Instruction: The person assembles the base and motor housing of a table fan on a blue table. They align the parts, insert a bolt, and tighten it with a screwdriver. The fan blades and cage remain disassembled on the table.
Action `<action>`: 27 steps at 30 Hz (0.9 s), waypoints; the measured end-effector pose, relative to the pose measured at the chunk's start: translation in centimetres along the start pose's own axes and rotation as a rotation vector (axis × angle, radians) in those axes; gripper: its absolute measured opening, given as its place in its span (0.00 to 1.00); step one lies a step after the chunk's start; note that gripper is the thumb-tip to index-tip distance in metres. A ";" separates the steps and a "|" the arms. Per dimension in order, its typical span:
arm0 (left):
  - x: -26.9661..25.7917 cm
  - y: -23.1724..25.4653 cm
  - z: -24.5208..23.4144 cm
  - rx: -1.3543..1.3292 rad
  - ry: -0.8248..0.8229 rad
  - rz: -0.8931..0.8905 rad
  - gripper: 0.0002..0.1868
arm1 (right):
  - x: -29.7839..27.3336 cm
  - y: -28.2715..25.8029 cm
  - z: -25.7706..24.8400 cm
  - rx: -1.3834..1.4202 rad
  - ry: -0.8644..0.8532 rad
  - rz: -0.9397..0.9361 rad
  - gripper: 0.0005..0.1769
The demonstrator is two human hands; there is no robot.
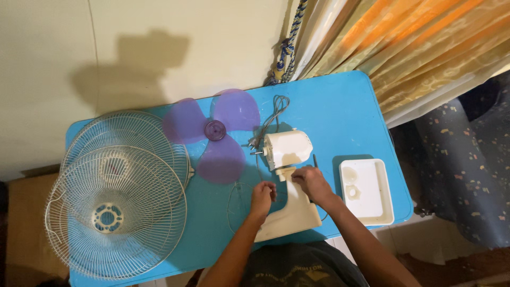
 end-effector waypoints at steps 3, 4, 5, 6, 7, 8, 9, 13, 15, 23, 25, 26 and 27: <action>1.8 -2.0 0.3 -0.028 0.032 -0.041 0.12 | 0.0 0.4 -0.2 0.057 -0.033 0.118 0.10; 2.0 -2.2 0.5 0.056 0.061 -0.052 0.12 | -0.1 0.4 -0.2 0.085 -0.029 0.134 0.10; 2.1 -2.2 0.8 0.139 0.091 -0.063 0.12 | -0.1 0.5 -0.2 0.113 -0.025 0.149 0.10; 2.3 -2.0 1.1 0.221 0.121 -0.074 0.13 | -0.1 0.6 -0.2 0.141 -0.020 0.165 0.10; 2.4 -1.7 1.4 0.241 0.117 -0.097 0.18 | -0.1 0.8 -0.2 0.163 -0.014 0.196 0.11; 2.4 -1.5 1.8 0.260 0.113 -0.121 0.23 | -0.1 1.0 -0.1 0.185 -0.007 0.227 0.12; 2.3 -1.2 2.1 0.280 0.109 -0.145 0.28 | -0.1 1.2 0.0 0.207 0.000 0.259 0.12; 1.9 0.0 3.2 0.182 0.042 -0.233 0.33 | -0.4 2.2 0.3 0.281 0.013 0.429 0.29; 1.5 0.6 3.6 0.173 0.007 -0.234 0.36 | -0.8 2.6 0.6 0.287 0.001 0.519 0.37; 0.7 2.5 5.2 0.148 -0.081 -0.301 0.32 | -1.4 4.3 2.5 0.650 -0.029 0.687 0.57; 0.9 2.4 5.3 0.113 -0.136 -0.299 0.29 | -1.6 4.1 2.8 0.772 -0.033 0.669 0.51; 1.0 2.2 5.3 0.075 -0.151 -0.318 0.29 | -1.8 3.8 2.9 0.837 -0.025 0.636 0.46; 1.3 1.9 5.2 0.037 -0.165 -0.336 0.28 | -1.9 3.6 2.9 0.901 -0.016 0.601 0.41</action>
Point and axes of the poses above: each hand's wrist, its own x-axis towards the middle knuckle, its own z-axis out of the palm, y = z × x, the point moved 3 cm from there along x, towards the middle knuckle, and after that the axes turned 8 degrees about -z, right-handed, at the moved point
